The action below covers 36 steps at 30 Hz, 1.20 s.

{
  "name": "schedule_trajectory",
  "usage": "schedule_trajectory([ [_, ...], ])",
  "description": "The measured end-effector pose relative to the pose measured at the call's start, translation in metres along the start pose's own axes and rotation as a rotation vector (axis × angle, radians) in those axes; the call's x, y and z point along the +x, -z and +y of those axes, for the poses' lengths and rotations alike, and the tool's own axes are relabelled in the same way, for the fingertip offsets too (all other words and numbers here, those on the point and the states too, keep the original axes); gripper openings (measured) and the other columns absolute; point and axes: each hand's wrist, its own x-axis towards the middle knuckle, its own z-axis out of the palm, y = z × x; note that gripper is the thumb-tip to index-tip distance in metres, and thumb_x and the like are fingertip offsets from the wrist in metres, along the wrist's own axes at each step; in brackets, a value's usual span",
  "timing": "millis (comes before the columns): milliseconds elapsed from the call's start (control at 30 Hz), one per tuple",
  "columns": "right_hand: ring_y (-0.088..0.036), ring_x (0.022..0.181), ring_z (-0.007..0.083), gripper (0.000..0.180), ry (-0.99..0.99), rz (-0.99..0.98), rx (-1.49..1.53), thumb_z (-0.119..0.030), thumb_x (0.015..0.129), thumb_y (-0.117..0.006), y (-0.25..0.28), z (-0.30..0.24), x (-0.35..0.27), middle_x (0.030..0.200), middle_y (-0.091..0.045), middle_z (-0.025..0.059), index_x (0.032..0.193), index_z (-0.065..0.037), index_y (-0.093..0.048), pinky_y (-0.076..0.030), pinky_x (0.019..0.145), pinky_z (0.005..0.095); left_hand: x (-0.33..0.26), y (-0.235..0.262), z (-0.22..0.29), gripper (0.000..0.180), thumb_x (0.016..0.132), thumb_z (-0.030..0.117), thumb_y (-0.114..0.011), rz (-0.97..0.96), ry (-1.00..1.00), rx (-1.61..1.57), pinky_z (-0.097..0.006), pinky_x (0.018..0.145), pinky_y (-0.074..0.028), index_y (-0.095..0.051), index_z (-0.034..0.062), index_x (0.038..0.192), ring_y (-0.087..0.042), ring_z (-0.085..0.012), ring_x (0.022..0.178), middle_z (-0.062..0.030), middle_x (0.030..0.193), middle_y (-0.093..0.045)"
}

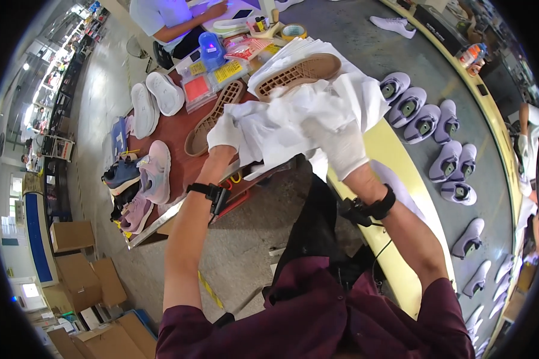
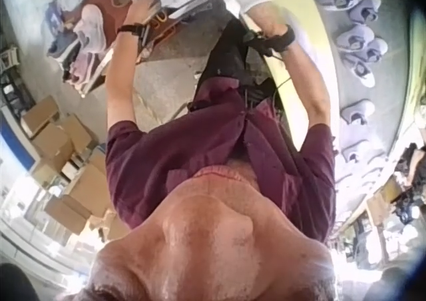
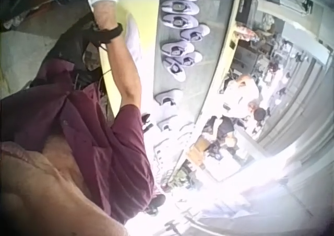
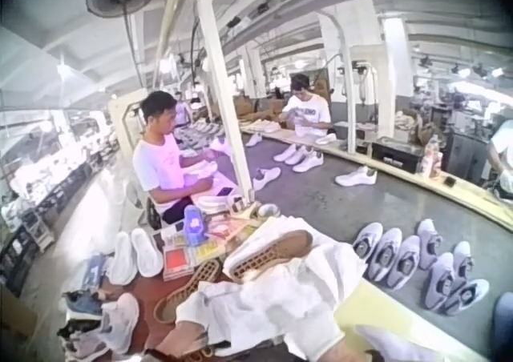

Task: Cleaning and assembling components for sneakers at a manufacturing line.

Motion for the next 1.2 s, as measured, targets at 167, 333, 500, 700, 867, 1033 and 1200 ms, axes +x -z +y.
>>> schedule_trajectory([
  [167, -0.069, 0.075, 0.0188, 0.024, -0.003, 0.108, 0.273, -0.015, 0.101, -0.073, 0.044, 0.011, -0.023, 0.100, -0.070, 0.0081, 0.118, 0.001, -0.070, -0.057, 0.056, 0.0346, -0.016, 0.032, 0.026, 0.020, 0.101, 0.024, -0.059, 0.273, -0.015, -0.403, -0.050, 0.084, -0.055, -0.065, 0.0054, 0.106, -0.072, -0.0443, 0.097, -0.0249, 0.102, -0.073],
  [333, -0.069, 0.074, 0.0199, 0.025, -0.026, 0.166, 0.290, -0.013, 0.100, -0.073, 0.041, 0.011, -0.050, 0.097, -0.069, 0.0092, 0.120, 0.002, -0.068, -0.058, 0.056, 0.0356, -0.019, 0.058, 0.042, 0.015, 0.100, 0.020, -0.062, 0.476, -0.002, -0.550, -0.047, 0.082, -0.055, -0.064, 0.0049, 0.103, -0.072, -0.0426, 0.090, -0.0225, 0.094, -0.073],
  [500, -0.068, 0.077, 0.0196, 0.034, -0.065, 0.088, 0.250, -0.011, 0.098, -0.074, 0.047, 0.019, -0.062, 0.097, -0.069, 0.0089, 0.129, -0.001, -0.066, -0.058, 0.055, 0.0362, -0.008, 0.060, 0.044, 0.017, 0.100, 0.018, -0.062, 0.461, -0.177, -0.527, -0.044, 0.081, -0.055, -0.066, 0.0024, 0.106, -0.073, -0.0347, 0.086, -0.0182, 0.096, -0.074],
  [700, -0.070, 0.082, 0.0183, 0.031, 0.288, 0.108, -0.151, -0.010, 0.094, -0.073, 0.019, 0.021, -0.070, 0.102, -0.073, 0.0090, 0.124, -0.003, -0.068, -0.060, 0.074, 0.0336, -0.147, 0.128, 0.155, 0.009, 0.100, 0.009, -0.064, -0.235, -0.276, -0.922, -0.029, 0.080, -0.053, -0.067, 0.0007, 0.103, -0.065, -0.0101, 0.086, -0.0047, 0.093, -0.069],
  [867, -0.069, 0.089, 0.0158, 0.013, 0.123, 0.130, -0.421, -0.012, 0.096, -0.070, 0.050, 0.020, -0.103, 0.098, -0.074, 0.0075, 0.104, -0.001, -0.071, -0.058, 0.078, 0.0315, -0.193, 0.120, 0.157, 0.016, 0.100, 0.015, -0.067, -0.008, -0.316, -0.882, -0.032, 0.092, -0.052, -0.069, 0.0014, 0.107, -0.065, -0.0162, 0.096, -0.0047, 0.106, -0.068],
  [1033, -0.071, 0.081, 0.0167, 0.011, -0.024, 0.287, -0.233, -0.011, 0.099, -0.068, 0.066, 0.036, -0.171, 0.093, -0.074, 0.0093, 0.103, -0.002, -0.071, -0.058, 0.066, 0.0307, -0.252, 0.083, 0.166, 0.079, 0.104, 0.072, -0.042, -0.849, 0.084, -1.510, -0.040, 0.087, -0.063, -0.048, 0.0038, 0.142, -0.072, -0.0250, 0.105, -0.0167, 0.128, -0.064],
  [1200, -0.071, 0.064, 0.0170, 0.022, -0.434, 0.124, 0.336, -0.016, 0.094, -0.076, 0.090, 0.023, -0.248, 0.083, -0.073, 0.0099, 0.102, 0.003, -0.069, -0.058, 0.056, 0.0314, -0.283, 0.038, 0.217, 0.029, 0.111, 0.024, -0.055, -0.924, -0.118, -1.087, -0.029, 0.078, -0.057, -0.063, 0.0004, 0.127, -0.068, -0.0143, 0.094, -0.0116, 0.131, -0.065],
])
